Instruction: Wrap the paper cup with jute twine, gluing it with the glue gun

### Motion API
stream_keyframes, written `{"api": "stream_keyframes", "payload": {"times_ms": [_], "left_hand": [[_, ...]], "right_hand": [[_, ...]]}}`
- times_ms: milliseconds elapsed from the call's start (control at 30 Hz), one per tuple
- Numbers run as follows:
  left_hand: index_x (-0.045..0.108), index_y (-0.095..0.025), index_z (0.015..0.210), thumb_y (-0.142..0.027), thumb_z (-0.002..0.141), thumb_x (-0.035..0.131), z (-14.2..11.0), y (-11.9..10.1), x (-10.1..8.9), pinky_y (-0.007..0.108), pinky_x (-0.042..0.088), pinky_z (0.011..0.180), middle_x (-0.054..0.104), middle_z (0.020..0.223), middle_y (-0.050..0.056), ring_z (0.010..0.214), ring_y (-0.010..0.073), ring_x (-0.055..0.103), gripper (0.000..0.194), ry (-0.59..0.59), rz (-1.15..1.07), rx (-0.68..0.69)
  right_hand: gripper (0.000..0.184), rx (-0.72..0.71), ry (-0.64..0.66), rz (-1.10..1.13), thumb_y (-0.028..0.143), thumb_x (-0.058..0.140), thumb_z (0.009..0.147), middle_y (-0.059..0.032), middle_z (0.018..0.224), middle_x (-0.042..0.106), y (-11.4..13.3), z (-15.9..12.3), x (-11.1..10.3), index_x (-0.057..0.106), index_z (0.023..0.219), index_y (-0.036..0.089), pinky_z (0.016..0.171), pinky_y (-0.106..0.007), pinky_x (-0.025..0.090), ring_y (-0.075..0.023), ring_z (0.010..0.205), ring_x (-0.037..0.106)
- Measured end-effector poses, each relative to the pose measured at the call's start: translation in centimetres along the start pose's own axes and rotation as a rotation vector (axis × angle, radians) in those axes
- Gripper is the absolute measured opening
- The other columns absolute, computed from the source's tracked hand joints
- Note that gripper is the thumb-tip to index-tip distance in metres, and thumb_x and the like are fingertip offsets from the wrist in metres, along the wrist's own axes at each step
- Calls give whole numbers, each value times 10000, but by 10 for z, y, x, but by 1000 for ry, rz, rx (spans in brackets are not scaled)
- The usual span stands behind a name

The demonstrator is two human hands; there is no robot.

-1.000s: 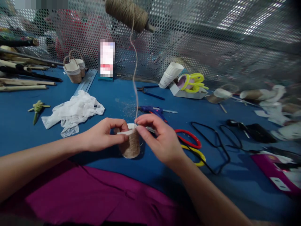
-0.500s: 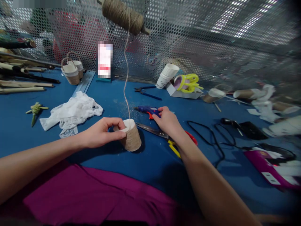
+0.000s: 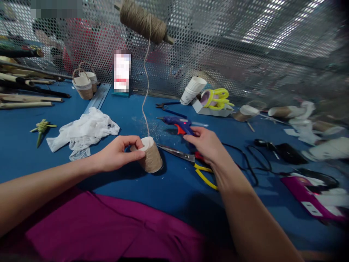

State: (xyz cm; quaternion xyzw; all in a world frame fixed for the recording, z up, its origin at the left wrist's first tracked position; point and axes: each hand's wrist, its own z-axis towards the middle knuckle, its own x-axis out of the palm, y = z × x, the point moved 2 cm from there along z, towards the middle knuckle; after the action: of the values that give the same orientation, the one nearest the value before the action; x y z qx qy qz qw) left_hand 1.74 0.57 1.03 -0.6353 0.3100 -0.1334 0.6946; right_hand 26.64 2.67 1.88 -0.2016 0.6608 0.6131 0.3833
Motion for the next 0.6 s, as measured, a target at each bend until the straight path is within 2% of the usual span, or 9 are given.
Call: {"api": "stream_keyframes", "payload": {"times_ms": [67,133,233,300,400,467,600], "left_hand": [[503,-142,706,-313,762,544,1,2,-1,259,384,664,524,697,2,678,121,479,184,-35,-7,-9],[506,-143,710,-312,759,549,2,4,-1,256,389,662,531,696,2,677,119,485,181,-46,-13,-22],[514,-144,707,-308,762,555,2,5,-2,254,396,663,546,695,2,679,118,493,178,-55,-19,-28],[524,-142,711,-311,765,559,2,6,-2,258,402,668,553,693,3,677,119,500,181,-67,-31,-39],[535,-139,723,-313,769,566,3,8,-3,267,408,676,557,694,5,677,122,510,183,-91,-62,-72],[537,-136,726,-307,769,567,3,8,-3,270,408,678,558,698,9,678,123,512,179,-104,-75,-90],[526,-134,722,-307,766,569,3,8,-2,269,414,669,564,704,12,677,121,513,183,-119,-92,-81]], "right_hand": [[303,-12,11,164,297,595,664,-47,814,648,9,-11,-10,574,935,163,579,-277,478,-154,641,600],[247,14,164,457,340,663,619,17,587,563,19,-24,-15,574,781,177,478,-257,436,-120,498,524],[217,-36,281,574,366,659,659,51,501,507,28,-45,-16,568,752,193,394,-222,368,-92,426,465],[223,-80,310,506,381,647,692,38,516,537,28,-57,-12,590,796,192,373,-219,369,-95,419,475],[181,-225,223,252,400,590,762,40,444,512,20,-69,-7,615,760,220,348,-238,381,-106,357,459],[146,-366,179,119,383,576,765,39,416,508,15,-73,-7,654,772,259,390,-276,424,-128,354,478],[183,-604,184,-40,350,537,754,6,421,544,14,-75,-9,712,801,327,494,-353,475,-202,472,584]]}}
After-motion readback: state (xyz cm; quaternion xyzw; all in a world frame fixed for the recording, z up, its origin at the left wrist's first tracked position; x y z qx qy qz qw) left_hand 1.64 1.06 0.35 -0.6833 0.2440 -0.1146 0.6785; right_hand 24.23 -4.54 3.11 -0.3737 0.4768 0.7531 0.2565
